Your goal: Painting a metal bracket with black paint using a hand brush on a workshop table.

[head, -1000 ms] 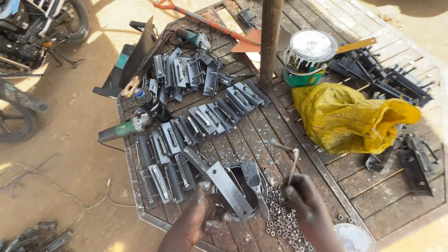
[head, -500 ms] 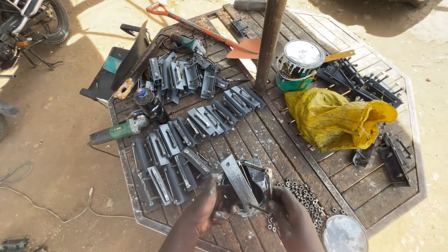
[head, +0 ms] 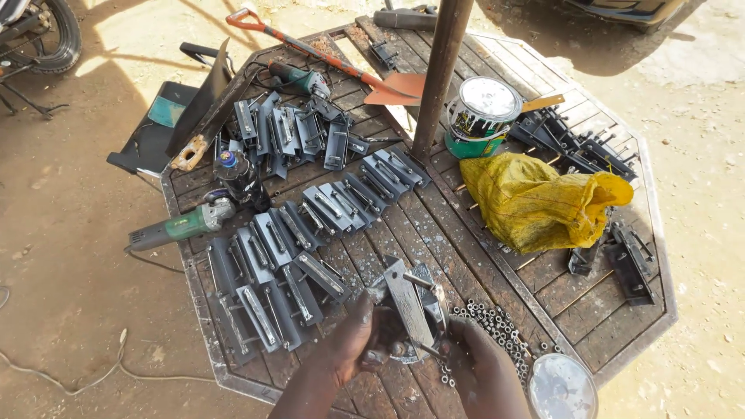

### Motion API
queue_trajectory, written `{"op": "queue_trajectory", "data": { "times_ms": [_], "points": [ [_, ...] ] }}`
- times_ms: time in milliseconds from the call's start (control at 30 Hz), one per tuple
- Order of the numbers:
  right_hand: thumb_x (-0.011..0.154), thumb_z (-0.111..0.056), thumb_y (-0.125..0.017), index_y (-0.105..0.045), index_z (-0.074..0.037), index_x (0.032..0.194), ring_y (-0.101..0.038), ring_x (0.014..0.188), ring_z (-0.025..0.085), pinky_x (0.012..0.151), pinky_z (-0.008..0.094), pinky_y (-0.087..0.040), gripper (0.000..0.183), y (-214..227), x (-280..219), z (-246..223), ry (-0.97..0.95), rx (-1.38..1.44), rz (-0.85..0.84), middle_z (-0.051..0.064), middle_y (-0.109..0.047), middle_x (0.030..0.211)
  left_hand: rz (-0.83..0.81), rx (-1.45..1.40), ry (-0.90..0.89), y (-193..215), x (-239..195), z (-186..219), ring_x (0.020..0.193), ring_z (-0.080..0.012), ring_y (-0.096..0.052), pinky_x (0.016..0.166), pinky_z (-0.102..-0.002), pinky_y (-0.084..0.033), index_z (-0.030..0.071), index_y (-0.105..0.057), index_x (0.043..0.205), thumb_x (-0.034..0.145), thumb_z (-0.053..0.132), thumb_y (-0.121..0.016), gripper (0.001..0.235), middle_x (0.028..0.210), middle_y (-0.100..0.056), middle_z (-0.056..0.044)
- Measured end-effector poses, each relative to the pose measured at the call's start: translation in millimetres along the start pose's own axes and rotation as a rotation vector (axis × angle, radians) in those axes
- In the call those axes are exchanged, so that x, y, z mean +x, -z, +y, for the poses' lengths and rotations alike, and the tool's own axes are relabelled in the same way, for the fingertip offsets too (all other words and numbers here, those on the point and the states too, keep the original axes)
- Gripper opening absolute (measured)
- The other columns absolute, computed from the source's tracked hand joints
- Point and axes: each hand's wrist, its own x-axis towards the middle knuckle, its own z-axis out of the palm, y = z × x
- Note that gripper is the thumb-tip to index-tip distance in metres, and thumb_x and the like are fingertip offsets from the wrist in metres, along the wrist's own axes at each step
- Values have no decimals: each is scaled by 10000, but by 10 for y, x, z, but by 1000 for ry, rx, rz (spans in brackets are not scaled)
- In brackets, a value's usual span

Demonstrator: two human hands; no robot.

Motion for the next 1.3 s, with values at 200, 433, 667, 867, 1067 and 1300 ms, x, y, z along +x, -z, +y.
{"op": "queue_trajectory", "data": {
  "times_ms": [200,433,667,867,1067,1300],
  "points": [
    [881,-253,-657,-722,-211,1227,-827,907,154,781,305,-637,355,-65,20,55,0,-139,48,-20,-837,1101,-30,26,-37,10,100,-72,672,-165,-625,885,-390,-505,72,-686,880,779,860,-21,1036,799,-693,-109],
    [861,-255,-689,-752,-303,1245,-617,1158,172,849,340,-579,392,-143,33,191,-10,-215,68,29,-699,1262,-50,-50,-2,-3,98,-102,693,-161,-621,657,-279,-491,72,-648,948,792,868,-125,966,872,-691,-116],
    [784,-283,-843,-718,-337,1278,-600,686,117,784,308,-621,512,-72,5,-72,-67,-195,88,-27,-608,1121,-138,66,-32,-168,-42,-94,747,-107,-597,687,-225,-471,101,-679,967,721,889,-168,971,918,-689,-66],
    [781,-275,-849,-597,-319,1422,-566,705,117,829,281,-566,691,8,89,159,34,-156,61,-25,-566,1157,-237,-34,-101,2,50,-315,810,-151,-631,786,-287,-542,84,-663,1129,711,888,-198,1019,1013,-706,-115],
    [804,-446,-775,-739,-245,1293,-712,1012,149,890,283,-536,530,-102,122,127,-3,-128,-86,-40,-631,1253,-214,29,-67,-23,5,-265,762,-122,-585,731,-267,-494,105,-673,1040,699,896,-194,986,939,-673,-72],
    [746,-358,-858,-726,-260,1319,-753,939,73,896,238,-571,596,-51,159,-24,-138,-109,-216,-105,-816,1219,-398,-139,-45,103,65,-409,734,-94,-637,527,-136,-473,68,-655,1221,725,870,-303,1006,1012,-682,-84]
  ]
}}
